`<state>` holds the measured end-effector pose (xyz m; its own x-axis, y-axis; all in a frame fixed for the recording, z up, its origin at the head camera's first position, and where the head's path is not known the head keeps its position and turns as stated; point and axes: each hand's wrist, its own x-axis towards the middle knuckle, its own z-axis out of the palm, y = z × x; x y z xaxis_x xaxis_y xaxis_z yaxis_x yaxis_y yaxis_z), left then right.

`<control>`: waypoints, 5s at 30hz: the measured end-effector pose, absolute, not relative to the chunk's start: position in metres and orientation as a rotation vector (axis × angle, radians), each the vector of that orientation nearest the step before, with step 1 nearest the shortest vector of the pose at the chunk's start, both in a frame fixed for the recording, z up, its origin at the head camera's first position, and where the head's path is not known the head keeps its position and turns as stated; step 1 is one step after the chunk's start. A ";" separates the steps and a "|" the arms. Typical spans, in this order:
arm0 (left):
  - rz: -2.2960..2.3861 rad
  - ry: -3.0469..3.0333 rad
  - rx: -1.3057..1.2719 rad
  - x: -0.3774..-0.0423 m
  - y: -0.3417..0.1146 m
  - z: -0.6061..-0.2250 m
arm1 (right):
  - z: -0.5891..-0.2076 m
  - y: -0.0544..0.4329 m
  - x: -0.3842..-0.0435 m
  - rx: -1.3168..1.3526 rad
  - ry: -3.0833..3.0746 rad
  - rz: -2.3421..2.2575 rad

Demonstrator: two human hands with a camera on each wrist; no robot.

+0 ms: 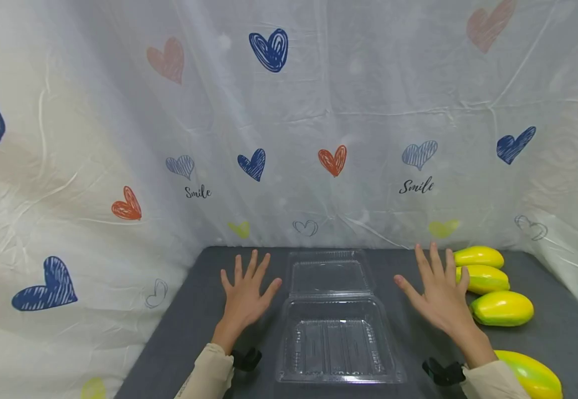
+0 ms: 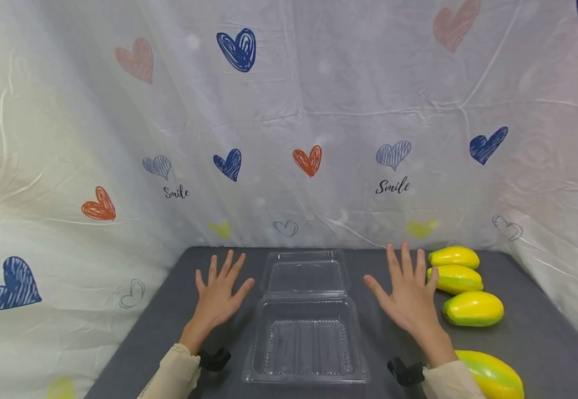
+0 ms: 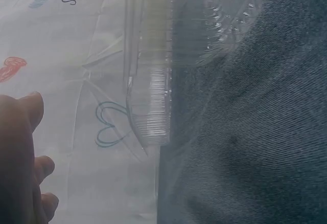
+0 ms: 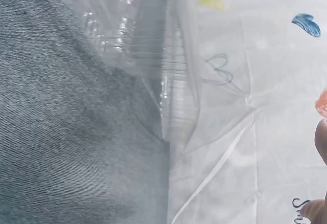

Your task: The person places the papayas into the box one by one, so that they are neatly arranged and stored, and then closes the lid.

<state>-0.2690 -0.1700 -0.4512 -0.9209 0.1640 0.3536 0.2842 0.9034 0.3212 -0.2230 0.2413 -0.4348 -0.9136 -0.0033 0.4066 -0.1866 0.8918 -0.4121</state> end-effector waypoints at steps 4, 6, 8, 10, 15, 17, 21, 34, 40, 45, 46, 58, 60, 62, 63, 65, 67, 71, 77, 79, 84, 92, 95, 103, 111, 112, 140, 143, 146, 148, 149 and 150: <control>-0.535 -2.741 -0.337 -0.268 -0.171 -0.455 | -0.439 0.241 -0.221 0.141 -2.654 0.654; -0.539 -2.738 -0.348 -0.266 -0.172 -0.456 | -0.442 0.240 -0.220 0.141 -2.657 0.658; -0.543 -2.735 -0.373 -0.264 -0.172 -0.456 | -0.444 0.238 -0.218 0.141 -2.660 0.655; -0.550 -2.746 -0.404 -0.261 -0.173 -0.456 | -0.446 0.236 -0.217 0.145 -2.668 0.655; -0.601 -2.770 -0.493 -0.253 -0.171 -0.453 | -0.450 0.231 -0.215 0.170 -2.662 0.665; -0.621 -2.768 -0.523 -0.251 -0.170 -0.454 | -0.451 0.229 -0.214 0.176 -2.656 0.670; -0.651 -2.801 -0.587 -0.248 -0.171 -0.459 | -0.453 0.226 -0.212 0.185 -2.654 0.704; -1.060 -2.842 -1.053 -0.240 -0.180 -0.466 | -0.466 0.220 -0.208 0.225 -2.652 0.847; -1.171 -2.805 -1.115 -0.233 -0.187 -0.471 | -0.471 0.220 -0.207 0.237 -2.658 0.891; -1.222 -2.826 -1.111 -0.232 -0.187 -0.479 | -0.477 0.219 -0.208 0.246 -2.664 0.916; -1.221 -2.824 -1.111 -0.232 -0.186 -0.480 | -0.478 0.219 -0.208 0.249 -2.664 0.921; -1.189 -2.720 -1.088 -0.234 -0.184 -0.487 | -0.489 0.217 -0.206 0.235 -2.691 0.941; -1.174 -2.704 -1.074 -0.234 -0.184 -0.489 | -0.492 0.217 -0.207 0.228 -2.695 0.948; -1.157 -2.684 -1.060 -0.234 -0.183 -0.490 | -0.494 0.217 -0.206 0.219 -2.704 0.954; -1.151 -2.670 -1.056 -0.234 -0.182 -0.491 | -0.496 0.217 -0.206 0.211 -2.712 0.953; -1.144 -2.636 -1.053 -0.232 -0.181 -0.493 | -0.499 0.217 -0.206 0.198 -2.730 0.962; -1.109 -2.594 -1.061 -0.232 -0.180 -0.495 | -0.501 0.217 -0.205 0.189 -2.748 0.981; -1.019 -2.517 -1.074 -0.233 -0.178 -0.496 | -0.502 0.218 -0.205 0.173 -2.758 1.051; -0.966 -2.481 -1.056 -0.235 -0.177 -0.496 | -0.499 0.220 -0.205 0.159 -2.763 1.095; -0.974 -2.489 -1.041 -0.235 -0.176 -0.496 | -0.499 0.220 -0.205 0.156 -2.764 1.096; -0.995 -2.485 -1.038 -0.236 -0.177 -0.501 | -0.503 0.221 -0.204 0.160 -2.766 1.100; -1.127 -2.371 -1.105 -0.239 -0.178 -0.515 | -0.506 0.222 -0.203 0.180 -2.765 1.089; -1.166 -2.350 -1.113 -0.239 -0.177 -0.517 | -0.507 0.222 -0.204 0.183 -2.763 1.080; -1.219 -2.363 -1.084 -0.238 -0.178 -0.520 | -0.518 0.224 -0.207 0.233 -2.688 1.018; -1.247 -2.348 -1.078 -0.238 -0.178 -0.521 | -0.522 0.225 -0.208 0.248 -2.717 1.021; -1.254 -2.351 -1.076 -0.237 -0.178 -0.522 | -0.520 0.224 -0.208 0.246 -2.715 1.025; -1.218 -2.370 -1.047 -0.235 -0.179 -0.526 | -0.476 0.237 -0.193 0.299 -2.646 0.905; -1.220 -2.382 -1.042 -0.236 -0.179 -0.526 | -0.472 0.242 -0.190 0.301 -2.645 0.885; -1.219 -2.384 -1.043 -0.237 -0.178 -0.526 | -0.469 0.248 -0.188 0.297 -2.640 0.876; -1.218 -2.383 -1.044 -0.238 -0.178 -0.525 | -0.468 0.252 -0.187 0.290 -2.640 0.869; -1.218 -2.381 -1.045 -0.238 -0.177 -0.525 | -0.468 0.254 -0.186 0.286 -2.641 0.865; -1.219 -2.377 -1.048 -0.238 -0.177 -0.525 | -0.469 0.256 -0.185 0.283 -2.641 0.864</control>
<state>-0.2382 -0.1768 -0.5246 -0.7015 0.4800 0.5268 0.7079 0.3841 0.5927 -0.1854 0.2560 -0.4686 -0.9200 -0.0805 0.3836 -0.2915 0.7945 -0.5326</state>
